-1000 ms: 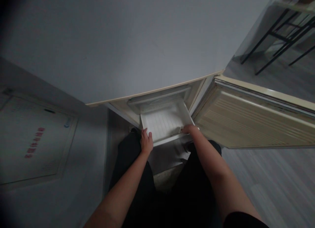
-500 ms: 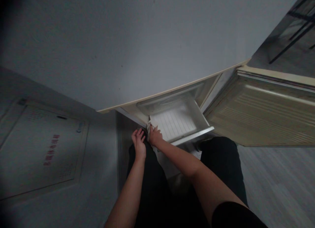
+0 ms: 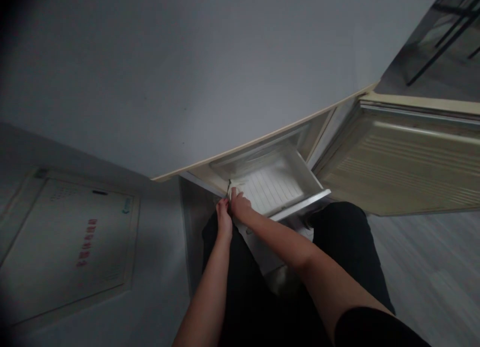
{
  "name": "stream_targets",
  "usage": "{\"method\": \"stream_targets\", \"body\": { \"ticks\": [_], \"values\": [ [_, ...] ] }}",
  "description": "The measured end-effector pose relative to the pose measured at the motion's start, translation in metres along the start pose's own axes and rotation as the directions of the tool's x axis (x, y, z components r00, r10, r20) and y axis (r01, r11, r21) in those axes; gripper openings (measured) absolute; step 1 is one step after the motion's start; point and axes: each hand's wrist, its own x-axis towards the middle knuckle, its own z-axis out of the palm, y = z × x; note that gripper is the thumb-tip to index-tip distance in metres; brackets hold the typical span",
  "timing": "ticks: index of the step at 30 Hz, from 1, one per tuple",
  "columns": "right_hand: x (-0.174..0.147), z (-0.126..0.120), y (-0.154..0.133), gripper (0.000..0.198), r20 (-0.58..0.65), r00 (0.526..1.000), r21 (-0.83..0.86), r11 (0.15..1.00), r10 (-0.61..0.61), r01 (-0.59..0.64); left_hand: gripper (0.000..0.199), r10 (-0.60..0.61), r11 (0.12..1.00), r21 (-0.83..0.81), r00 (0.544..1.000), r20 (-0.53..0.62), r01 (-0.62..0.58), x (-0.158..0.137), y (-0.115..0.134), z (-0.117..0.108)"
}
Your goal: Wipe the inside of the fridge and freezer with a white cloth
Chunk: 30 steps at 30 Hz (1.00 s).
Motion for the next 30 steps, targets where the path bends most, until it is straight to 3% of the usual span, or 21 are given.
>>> {"method": "stream_targets", "body": {
  "ticks": [6,10,12,14,17,19,21,24,30],
  "values": [
    [-0.108,0.063,0.029,0.057,-0.068,0.987,-0.086,0.986,-0.146,0.140,0.048,0.036,0.985,0.164,0.996,0.084,-0.049,-0.010,-0.007,0.020],
    [-0.129,0.090,0.071,0.064,-0.161,0.946,-0.133,0.956,-0.283,0.263,0.053,0.070,0.945,0.304,0.983,0.167,-0.119,-0.022,-0.011,0.035],
    [-0.123,0.079,0.099,0.062,-0.231,0.952,-0.144,0.975,-0.200,0.169,0.055,0.069,0.912,0.383,0.975,0.212,-0.148,-0.029,-0.013,0.041],
    [-0.115,0.055,0.133,0.063,-0.304,0.953,-0.127,0.991,0.010,-0.051,0.057,0.055,0.873,0.457,0.967,0.249,-0.167,-0.035,-0.015,0.043],
    [-0.109,0.015,0.188,0.066,-0.379,0.850,-0.049,0.910,0.365,-0.413,0.063,0.046,0.815,0.544,0.957,0.285,-0.201,-0.044,-0.014,0.044],
    [-0.108,-0.006,0.222,0.067,-0.417,0.765,-0.003,0.841,0.490,-0.541,0.067,0.053,0.778,0.585,0.951,0.306,-0.231,-0.048,-0.013,0.042],
    [-0.104,-0.018,0.248,0.069,-0.443,0.717,0.024,0.806,0.538,-0.591,0.071,0.056,0.744,0.617,0.944,0.324,-0.255,-0.050,-0.011,0.041],
    [-0.090,-0.025,0.267,0.070,-0.448,0.720,0.045,0.818,0.530,-0.574,0.076,0.045,0.707,0.655,0.941,0.335,-0.267,-0.050,-0.011,0.041],
    [-0.043,-0.025,0.258,0.065,-0.490,0.711,0.073,0.837,0.504,-0.542,0.079,0.019,0.666,0.695,0.938,0.345,-0.270,-0.048,-0.017,0.045]
  ]
}}
